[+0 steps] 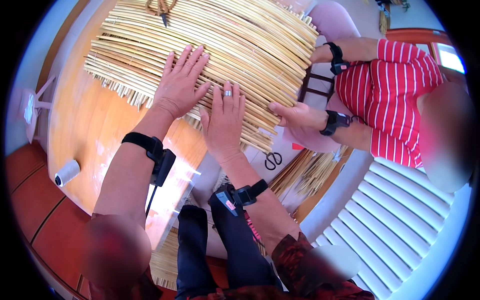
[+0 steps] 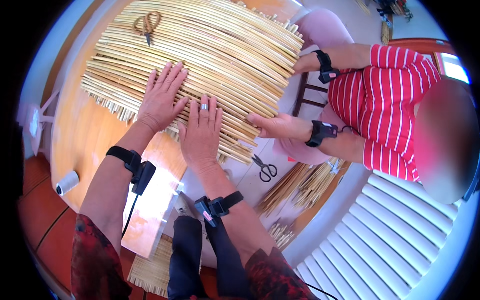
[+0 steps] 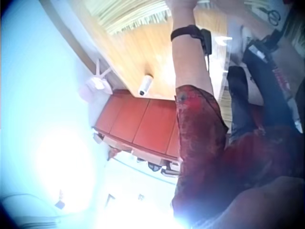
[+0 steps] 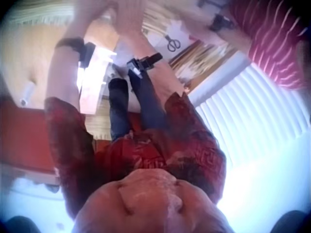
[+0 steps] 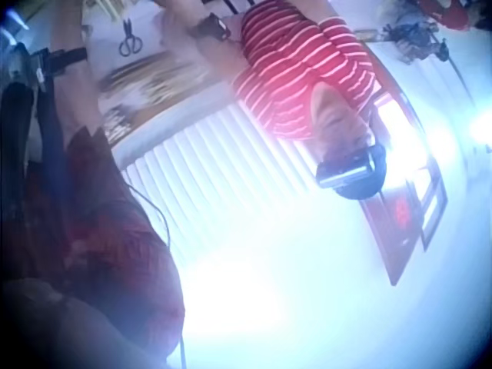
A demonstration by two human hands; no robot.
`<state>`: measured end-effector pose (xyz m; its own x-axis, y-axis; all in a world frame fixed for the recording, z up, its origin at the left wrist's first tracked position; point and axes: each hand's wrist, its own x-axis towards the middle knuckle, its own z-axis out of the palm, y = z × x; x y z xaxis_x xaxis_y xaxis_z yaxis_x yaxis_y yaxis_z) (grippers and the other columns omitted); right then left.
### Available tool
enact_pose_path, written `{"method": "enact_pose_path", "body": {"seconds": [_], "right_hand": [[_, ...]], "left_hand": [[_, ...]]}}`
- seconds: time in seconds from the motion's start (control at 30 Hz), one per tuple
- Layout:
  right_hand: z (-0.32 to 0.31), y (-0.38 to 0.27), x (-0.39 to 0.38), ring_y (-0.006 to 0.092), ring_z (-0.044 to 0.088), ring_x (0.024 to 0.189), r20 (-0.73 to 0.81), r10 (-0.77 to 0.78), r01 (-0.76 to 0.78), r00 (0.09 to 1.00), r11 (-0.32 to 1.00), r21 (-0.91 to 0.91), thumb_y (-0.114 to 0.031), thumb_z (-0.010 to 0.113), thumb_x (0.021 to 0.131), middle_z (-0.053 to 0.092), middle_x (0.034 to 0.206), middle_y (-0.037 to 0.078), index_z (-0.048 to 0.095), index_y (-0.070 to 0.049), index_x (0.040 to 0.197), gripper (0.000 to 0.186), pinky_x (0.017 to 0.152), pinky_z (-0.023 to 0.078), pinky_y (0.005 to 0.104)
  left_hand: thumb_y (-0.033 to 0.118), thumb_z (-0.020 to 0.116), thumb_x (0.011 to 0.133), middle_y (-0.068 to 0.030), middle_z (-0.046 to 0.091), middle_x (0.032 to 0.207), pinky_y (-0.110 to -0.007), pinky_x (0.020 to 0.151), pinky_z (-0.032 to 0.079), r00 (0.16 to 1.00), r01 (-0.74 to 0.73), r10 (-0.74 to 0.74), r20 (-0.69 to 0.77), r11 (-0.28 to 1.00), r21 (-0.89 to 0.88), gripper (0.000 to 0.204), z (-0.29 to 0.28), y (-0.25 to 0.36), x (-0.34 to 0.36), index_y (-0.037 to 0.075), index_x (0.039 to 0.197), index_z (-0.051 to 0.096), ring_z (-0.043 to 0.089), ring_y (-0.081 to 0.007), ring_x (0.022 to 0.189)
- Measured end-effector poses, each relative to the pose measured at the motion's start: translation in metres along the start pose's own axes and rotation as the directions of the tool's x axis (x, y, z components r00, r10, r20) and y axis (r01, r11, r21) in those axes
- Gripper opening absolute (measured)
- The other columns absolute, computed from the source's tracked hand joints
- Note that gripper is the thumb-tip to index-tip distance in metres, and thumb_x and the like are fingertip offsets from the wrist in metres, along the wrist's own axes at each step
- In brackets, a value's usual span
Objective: The person picks up a spool of thread and uses a needle to sew a row of stitching across a flat mat made of straw stalks.
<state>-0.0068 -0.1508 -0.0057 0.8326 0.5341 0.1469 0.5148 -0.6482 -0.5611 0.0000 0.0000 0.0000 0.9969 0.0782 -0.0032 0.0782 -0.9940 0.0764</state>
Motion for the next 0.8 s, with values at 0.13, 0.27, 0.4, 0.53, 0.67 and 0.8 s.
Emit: {"method": "enact_pose_path", "body": {"seconds": [0.13, 0.27, 0.4, 0.53, 0.67, 0.8], "right_hand": [[-0.03, -0.004, -0.034, 0.0415, 0.021, 0.129, -0.059, -0.112, 0.117, 0.992, 0.99, 0.083, -0.017, 0.059, 0.079, 0.031, 0.135, 0.022, 0.034, -0.001, 0.13, 0.059, 0.106, 0.017, 0.0509], [-0.047, -0.022, -0.099, 0.0401, 0.03, 0.125, 0.164, -0.249, 0.193, 0.954, 0.935, 0.296, -0.008, 0.059, 0.077, 0.037, 0.13, 0.022, 0.039, -0.001, 0.126, 0.054, 0.103, 0.026, 0.0491], [-0.056, 0.002, -0.185, 0.0368, 0.035, 0.122, 0.469, 0.014, -0.089, 0.883, 0.987, 0.137, -0.015, 0.053, 0.085, 0.04, 0.128, 0.021, 0.043, -0.002, 0.122, 0.041, 0.101, 0.031, 0.0427], [-0.081, 0.014, -0.241, 0.0349, 0.036, 0.123, 0.718, 0.087, -0.055, 0.69, 0.996, -0.068, -0.022, 0.05, 0.088, 0.043, 0.127, 0.021, 0.043, -0.001, 0.123, 0.041, 0.101, 0.031, 0.0415], [-0.12, -0.003, -0.278, 0.0342, 0.037, 0.122, 0.865, 0.078, 0.022, 0.495, 0.995, -0.102, -0.026, 0.049, 0.088, 0.044, 0.128, 0.019, 0.044, -0.001, 0.123, 0.043, 0.101, 0.031, 0.0419], [-0.132, -0.011, -0.304, 0.034, 0.038, 0.122, 0.894, 0.128, 0.03, 0.429, 0.987, -0.156, -0.027, 0.048, 0.088, 0.044, 0.127, 0.019, 0.045, -0.001, 0.122, 0.043, 0.101, 0.032, 0.0425]], "left_hand": [[0.041, 0.046, 0.086, -0.0037, 0.02, 0.146, -0.043, 0.11, 0.007, 0.999, -0.016, 0.014, -0.05, 0.998, -0.054, 0.061, 0.009, 0.011, -0.001, 0.015, 0.138, 0.027, 0.015, -0.0229, 0.136], [0.039, 0.049, 0.084, -0.0051, 0.021, 0.146, -0.045, 0.109, 0.009, 1.0, -0.019, 0.016, -0.017, 0.99, -0.143, 0.063, -0.005, 0.002, -0.001, 0.014, 0.138, 0.027, 0.016, -0.0244, 0.136], [0.026, 0.056, 0.082, -0.0079, 0.026, 0.144, -0.047, 0.108, 0.014, 0.986, -0.054, 0.011, -0.165, 0.964, -0.261, 0.064, -0.038, 0.014, -0.029, 0.012, 0.137, 0.028, 0.021, -0.0254, 0.134], [0.013, 0.059, 0.076, -0.0126, 0.037, 0.137, -0.049, 0.106, 0.016, 0.962, -0.26, 0.181, -0.203, 0.833, -0.489, 0.06, -0.057, 0.045, -0.123, 0.007, 0.132, 0.037, 0.028, -0.0296, 0.131], [0.019, 0.056, 0.079, -0.0136, 0.039, 0.133, -0.052, 0.106, 0.015, 0.927, -0.245, 0.362, 0.098, 0.782, -0.574, 0.049, -0.09, 0.072, -0.259, 0.005, 0.125, 0.043, 0.029, -0.0295, 0.13], [0.023, 0.058, 0.078, -0.0169, 0.035, 0.135, -0.053, 0.107, 0.012, 0.909, -0.044, 0.261, 0.323, 0.834, -0.55, 0.055, -0.092, 0.05, -0.361, 0.004, 0.127, 0.04, 0.025, -0.0332, 0.131]]}}
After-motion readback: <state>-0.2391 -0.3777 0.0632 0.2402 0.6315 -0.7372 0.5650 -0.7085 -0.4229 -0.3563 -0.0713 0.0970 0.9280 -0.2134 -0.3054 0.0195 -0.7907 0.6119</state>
